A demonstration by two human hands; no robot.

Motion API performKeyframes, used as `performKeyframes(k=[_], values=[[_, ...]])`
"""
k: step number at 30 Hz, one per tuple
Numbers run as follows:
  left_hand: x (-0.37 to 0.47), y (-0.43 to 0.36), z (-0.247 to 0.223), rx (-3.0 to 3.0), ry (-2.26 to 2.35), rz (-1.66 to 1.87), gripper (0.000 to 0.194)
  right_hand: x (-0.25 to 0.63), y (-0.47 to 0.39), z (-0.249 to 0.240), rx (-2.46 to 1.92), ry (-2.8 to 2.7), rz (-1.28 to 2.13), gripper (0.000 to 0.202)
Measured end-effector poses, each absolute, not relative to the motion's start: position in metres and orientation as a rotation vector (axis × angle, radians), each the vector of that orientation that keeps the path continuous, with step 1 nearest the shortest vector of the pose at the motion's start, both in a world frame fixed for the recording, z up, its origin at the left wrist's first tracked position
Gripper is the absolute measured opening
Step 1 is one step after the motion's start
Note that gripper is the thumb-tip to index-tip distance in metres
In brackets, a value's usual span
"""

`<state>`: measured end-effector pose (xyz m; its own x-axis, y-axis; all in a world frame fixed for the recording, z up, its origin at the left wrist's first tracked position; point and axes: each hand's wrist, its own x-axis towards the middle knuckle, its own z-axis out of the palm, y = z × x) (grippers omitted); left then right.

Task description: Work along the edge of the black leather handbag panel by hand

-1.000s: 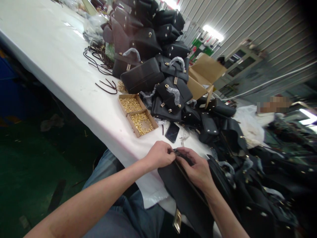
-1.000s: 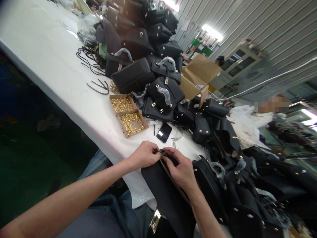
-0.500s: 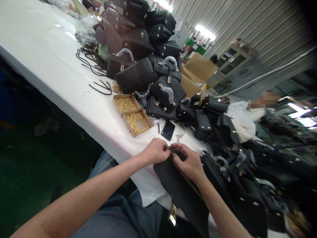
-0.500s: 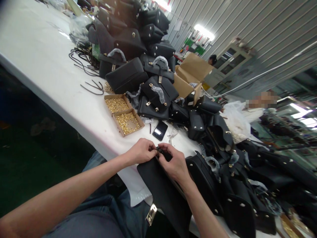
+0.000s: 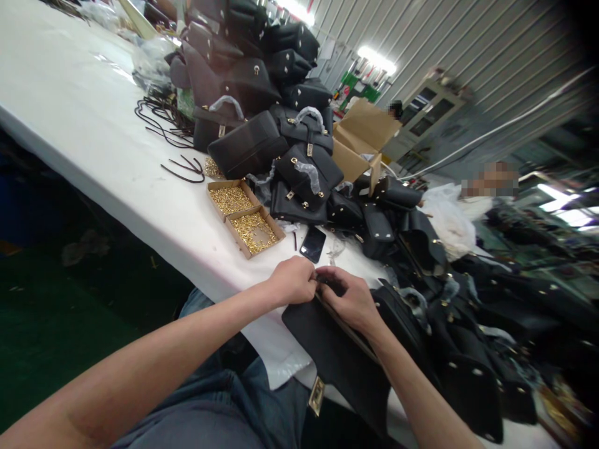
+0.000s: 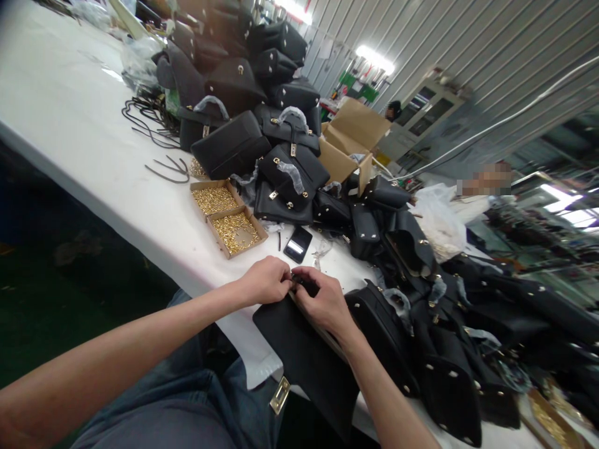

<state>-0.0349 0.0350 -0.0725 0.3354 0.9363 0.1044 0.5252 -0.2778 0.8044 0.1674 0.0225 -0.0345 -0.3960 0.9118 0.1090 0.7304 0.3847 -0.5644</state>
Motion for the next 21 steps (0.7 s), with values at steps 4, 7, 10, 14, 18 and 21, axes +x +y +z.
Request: performKeyframes(k=[4,7,10,14,18,21], values=[[-0.036,0.039,-0.074,1.972,1.167,0.745,0.019,0.168,0.024,-0.033,-1.433,-2.242,0.653,0.028],[-0.035,0.040,-0.073,2.004,1.177,0.736,0.018,0.170,0.026,-0.036,-1.424,-2.250,0.664,0.029],[-0.032,0.036,-0.070,2.007,1.262,0.712,0.018,0.171,0.028,-0.038,-1.421,-2.248,0.663,0.031],[-0.027,0.028,-0.069,1.990,1.331,0.695,0.021,0.172,0.028,-0.036,-1.398,-2.272,0.653,0.029],[-0.026,0.024,-0.070,1.984,1.347,0.710,0.022,0.172,0.026,-0.033,-1.374,-2.303,0.645,0.029],[-0.029,0.026,-0.068,1.989,1.316,0.660,0.021,0.172,0.026,-0.034,-1.379,-2.287,0.664,0.030]])
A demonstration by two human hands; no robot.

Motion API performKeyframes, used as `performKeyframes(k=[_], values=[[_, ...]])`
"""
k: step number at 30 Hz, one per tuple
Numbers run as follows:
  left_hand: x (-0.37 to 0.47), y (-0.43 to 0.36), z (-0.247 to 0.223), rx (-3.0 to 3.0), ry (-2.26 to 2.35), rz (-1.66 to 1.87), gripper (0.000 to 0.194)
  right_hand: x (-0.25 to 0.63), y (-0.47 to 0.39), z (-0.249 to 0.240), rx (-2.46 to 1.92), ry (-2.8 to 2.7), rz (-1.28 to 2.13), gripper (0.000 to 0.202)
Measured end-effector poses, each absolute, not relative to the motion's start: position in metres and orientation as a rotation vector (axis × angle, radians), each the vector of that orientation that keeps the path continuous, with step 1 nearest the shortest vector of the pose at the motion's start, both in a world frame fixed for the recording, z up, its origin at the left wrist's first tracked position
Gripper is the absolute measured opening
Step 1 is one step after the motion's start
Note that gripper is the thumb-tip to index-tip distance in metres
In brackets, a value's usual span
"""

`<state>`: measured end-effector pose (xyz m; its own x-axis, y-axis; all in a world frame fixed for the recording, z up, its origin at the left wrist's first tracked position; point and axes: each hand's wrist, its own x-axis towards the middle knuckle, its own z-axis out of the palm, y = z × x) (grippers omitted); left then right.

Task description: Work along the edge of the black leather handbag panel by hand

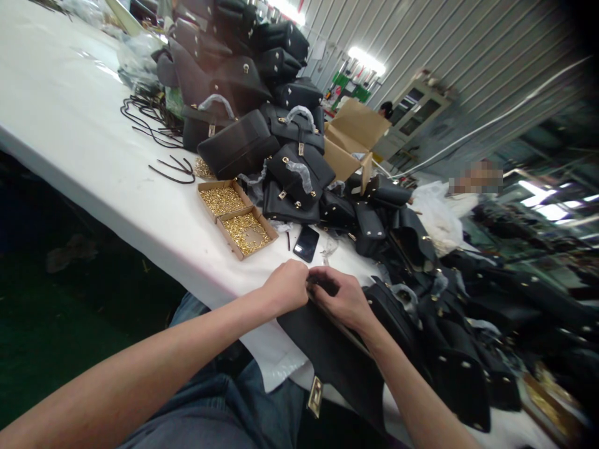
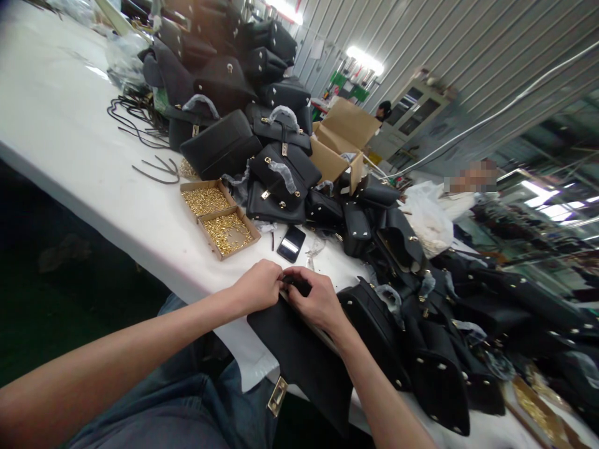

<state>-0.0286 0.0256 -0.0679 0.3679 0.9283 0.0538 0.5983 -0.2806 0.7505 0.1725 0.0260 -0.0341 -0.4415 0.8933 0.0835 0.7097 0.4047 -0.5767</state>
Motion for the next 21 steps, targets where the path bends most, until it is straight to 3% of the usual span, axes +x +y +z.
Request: performKeyframes(k=[21], values=[[-0.023,0.021,-0.061,1.977,1.426,0.575,0.024,0.171,0.029,-0.032,-1.399,-2.282,0.704,0.031]])
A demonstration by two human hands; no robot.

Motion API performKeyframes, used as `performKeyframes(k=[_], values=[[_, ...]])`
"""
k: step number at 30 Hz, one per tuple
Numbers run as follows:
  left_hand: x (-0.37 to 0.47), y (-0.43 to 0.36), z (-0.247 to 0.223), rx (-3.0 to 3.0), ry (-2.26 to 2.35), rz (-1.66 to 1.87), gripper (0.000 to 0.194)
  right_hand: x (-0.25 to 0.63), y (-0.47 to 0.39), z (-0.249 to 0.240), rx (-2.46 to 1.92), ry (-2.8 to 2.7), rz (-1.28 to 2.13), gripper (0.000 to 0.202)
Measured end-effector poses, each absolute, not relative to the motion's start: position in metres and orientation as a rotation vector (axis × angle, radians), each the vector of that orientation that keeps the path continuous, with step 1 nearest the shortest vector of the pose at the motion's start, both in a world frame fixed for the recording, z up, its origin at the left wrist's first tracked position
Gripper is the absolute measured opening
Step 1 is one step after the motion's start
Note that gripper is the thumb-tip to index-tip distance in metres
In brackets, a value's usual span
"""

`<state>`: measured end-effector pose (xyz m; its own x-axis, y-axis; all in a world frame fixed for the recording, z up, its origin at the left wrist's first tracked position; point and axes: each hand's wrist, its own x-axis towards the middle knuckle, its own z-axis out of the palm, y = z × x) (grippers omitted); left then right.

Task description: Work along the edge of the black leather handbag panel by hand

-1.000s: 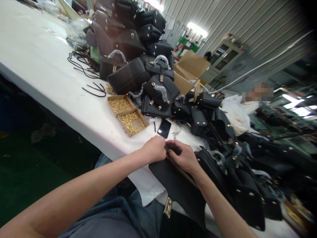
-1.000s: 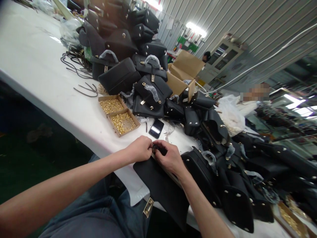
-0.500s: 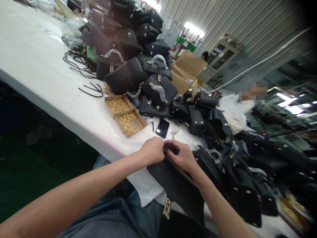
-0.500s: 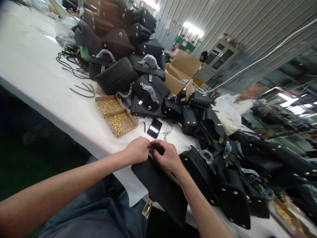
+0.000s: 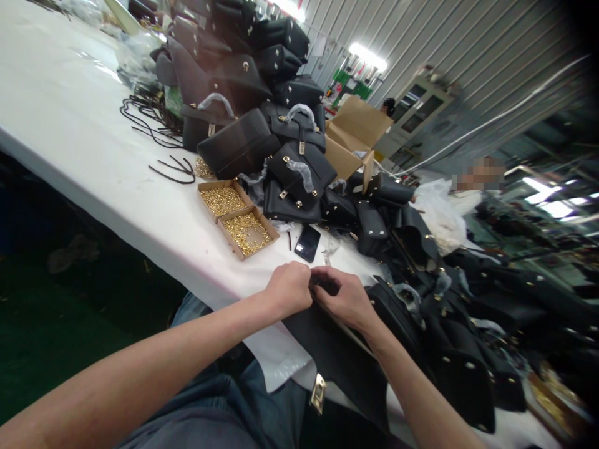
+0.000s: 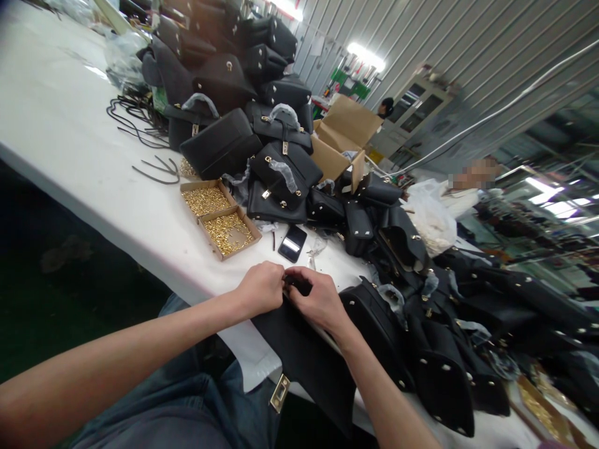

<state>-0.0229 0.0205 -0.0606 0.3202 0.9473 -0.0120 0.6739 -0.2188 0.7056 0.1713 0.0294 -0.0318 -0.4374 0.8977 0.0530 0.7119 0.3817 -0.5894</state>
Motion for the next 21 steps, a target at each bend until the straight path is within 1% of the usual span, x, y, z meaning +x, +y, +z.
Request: performKeyframes(k=[5,11,21], values=[[-0.0241,0.0188,-0.0667,1.964,1.436,0.677,0.029,0.1656,0.0274,-0.0327,-1.435,-2.266,0.642,0.030],[-0.0255,0.0165,-0.0687,1.986,1.410,0.668,0.027,0.1637,0.0276,-0.0315,-1.456,-2.207,0.707,0.032],[-0.0256,0.0138,-0.0660,2.045,1.383,0.671,0.029,0.1667,0.0269,-0.0285,-1.463,-2.194,0.749,0.028]])
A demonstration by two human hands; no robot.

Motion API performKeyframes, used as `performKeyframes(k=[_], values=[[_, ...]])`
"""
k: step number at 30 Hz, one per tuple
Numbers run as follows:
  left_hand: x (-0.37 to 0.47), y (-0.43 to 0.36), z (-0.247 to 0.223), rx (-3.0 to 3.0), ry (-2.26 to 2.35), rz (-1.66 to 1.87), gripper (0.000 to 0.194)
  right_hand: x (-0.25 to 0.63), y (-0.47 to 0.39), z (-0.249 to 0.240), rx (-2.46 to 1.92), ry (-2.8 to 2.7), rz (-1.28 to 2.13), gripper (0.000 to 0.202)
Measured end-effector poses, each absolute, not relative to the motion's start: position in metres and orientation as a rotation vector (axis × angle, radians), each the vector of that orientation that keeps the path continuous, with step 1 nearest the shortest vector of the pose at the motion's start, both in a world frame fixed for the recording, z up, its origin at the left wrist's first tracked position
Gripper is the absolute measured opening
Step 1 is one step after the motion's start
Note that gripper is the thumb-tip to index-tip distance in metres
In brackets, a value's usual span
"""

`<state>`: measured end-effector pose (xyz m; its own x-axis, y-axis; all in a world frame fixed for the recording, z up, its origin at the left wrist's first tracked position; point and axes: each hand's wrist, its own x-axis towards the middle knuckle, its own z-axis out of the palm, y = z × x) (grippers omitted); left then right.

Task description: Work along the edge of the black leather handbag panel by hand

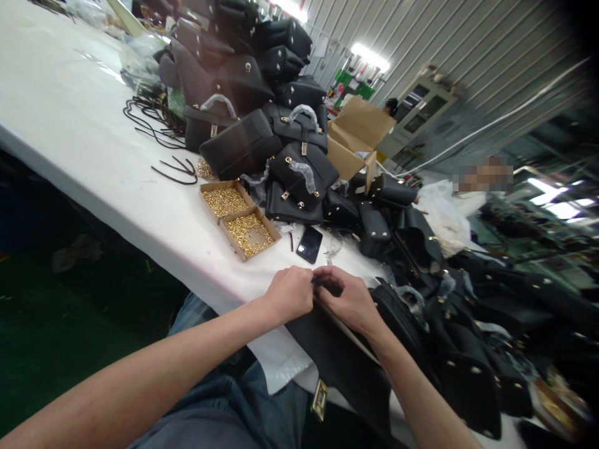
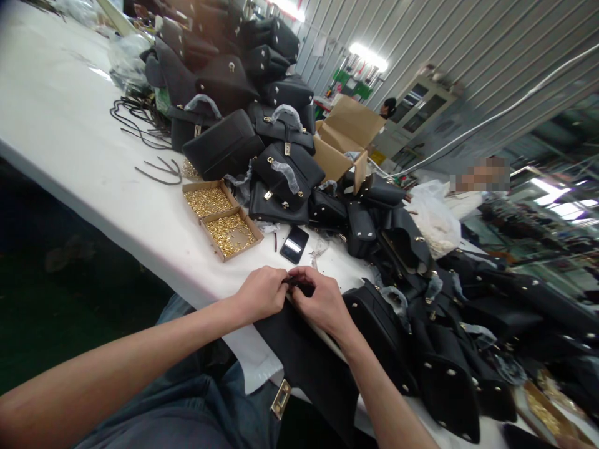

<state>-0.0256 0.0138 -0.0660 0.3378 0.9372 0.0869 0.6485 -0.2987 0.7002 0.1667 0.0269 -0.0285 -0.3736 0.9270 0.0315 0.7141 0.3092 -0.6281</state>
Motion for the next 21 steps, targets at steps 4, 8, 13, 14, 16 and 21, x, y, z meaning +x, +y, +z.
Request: performKeyframes(k=[4,8,13,14,16,21], values=[[-0.027,0.016,-0.066,2.043,1.338,0.652,0.027,0.167,0.027,-0.031,-1.471,-2.187,0.743,0.026],[-0.027,0.018,-0.068,2.010,1.350,0.670,0.026,0.167,0.028,-0.034,-1.485,-2.173,0.761,0.028],[-0.024,0.023,-0.074,1.988,1.382,0.735,0.022,0.163,0.031,-0.031,-1.463,-2.156,0.742,0.028],[-0.023,0.024,-0.074,1.984,1.387,0.745,0.022,0.163,0.030,-0.028,-1.456,-2.150,0.736,0.028],[-0.021,0.022,-0.073,1.970,1.394,0.747,0.019,0.162,0.022,-0.022,-1.452,-2.132,0.729,0.029],[-0.014,0.028,-0.080,1.932,1.311,0.771,0.020,0.170,0.004,-0.020,-1.591,-2.027,0.591,0.043]])
